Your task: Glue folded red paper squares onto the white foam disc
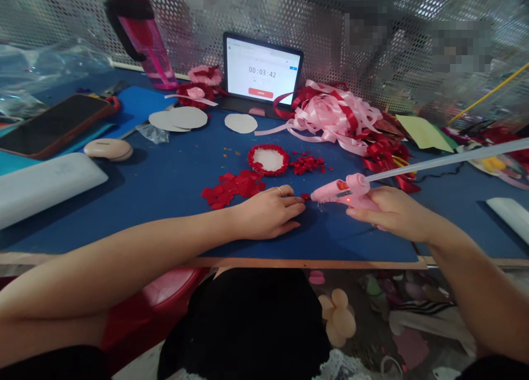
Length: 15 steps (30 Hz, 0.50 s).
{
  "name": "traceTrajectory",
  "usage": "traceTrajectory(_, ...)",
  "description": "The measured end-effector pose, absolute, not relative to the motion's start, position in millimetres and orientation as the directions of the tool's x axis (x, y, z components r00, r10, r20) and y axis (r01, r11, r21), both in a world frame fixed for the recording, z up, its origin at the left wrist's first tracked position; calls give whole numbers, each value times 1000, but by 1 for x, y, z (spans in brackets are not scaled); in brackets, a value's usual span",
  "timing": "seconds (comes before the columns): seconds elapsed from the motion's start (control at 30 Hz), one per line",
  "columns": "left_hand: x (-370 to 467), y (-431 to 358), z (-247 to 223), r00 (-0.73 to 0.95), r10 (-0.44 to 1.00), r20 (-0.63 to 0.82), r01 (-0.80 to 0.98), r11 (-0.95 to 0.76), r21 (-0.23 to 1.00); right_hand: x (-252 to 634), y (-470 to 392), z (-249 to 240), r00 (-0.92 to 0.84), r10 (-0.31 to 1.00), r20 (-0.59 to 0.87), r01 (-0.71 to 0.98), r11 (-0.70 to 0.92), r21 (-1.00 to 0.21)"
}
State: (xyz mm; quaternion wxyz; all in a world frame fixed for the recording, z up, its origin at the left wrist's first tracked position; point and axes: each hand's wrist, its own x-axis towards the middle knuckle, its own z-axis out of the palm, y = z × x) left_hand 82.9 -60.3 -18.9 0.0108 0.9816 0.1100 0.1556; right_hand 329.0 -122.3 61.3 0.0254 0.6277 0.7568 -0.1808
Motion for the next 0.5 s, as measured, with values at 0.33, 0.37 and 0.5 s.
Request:
traceTrajectory(0.33, 82, -61, -19, 927, 221, 303, 215, -975, 55, 327, -117, 69, -188, 922, -340, 953, 87, -291)
traceTrajectory(0.37, 82, -61, -19, 928, 223, 299, 216, -975, 58, 327, -117, 70, -182, 919, -349, 954, 79, -289)
traceTrajectory(0.5, 83, -61, -18, 932, 229, 280, 220, -973, 66, 327, -113, 74, -204, 921, -333, 947, 99, -307)
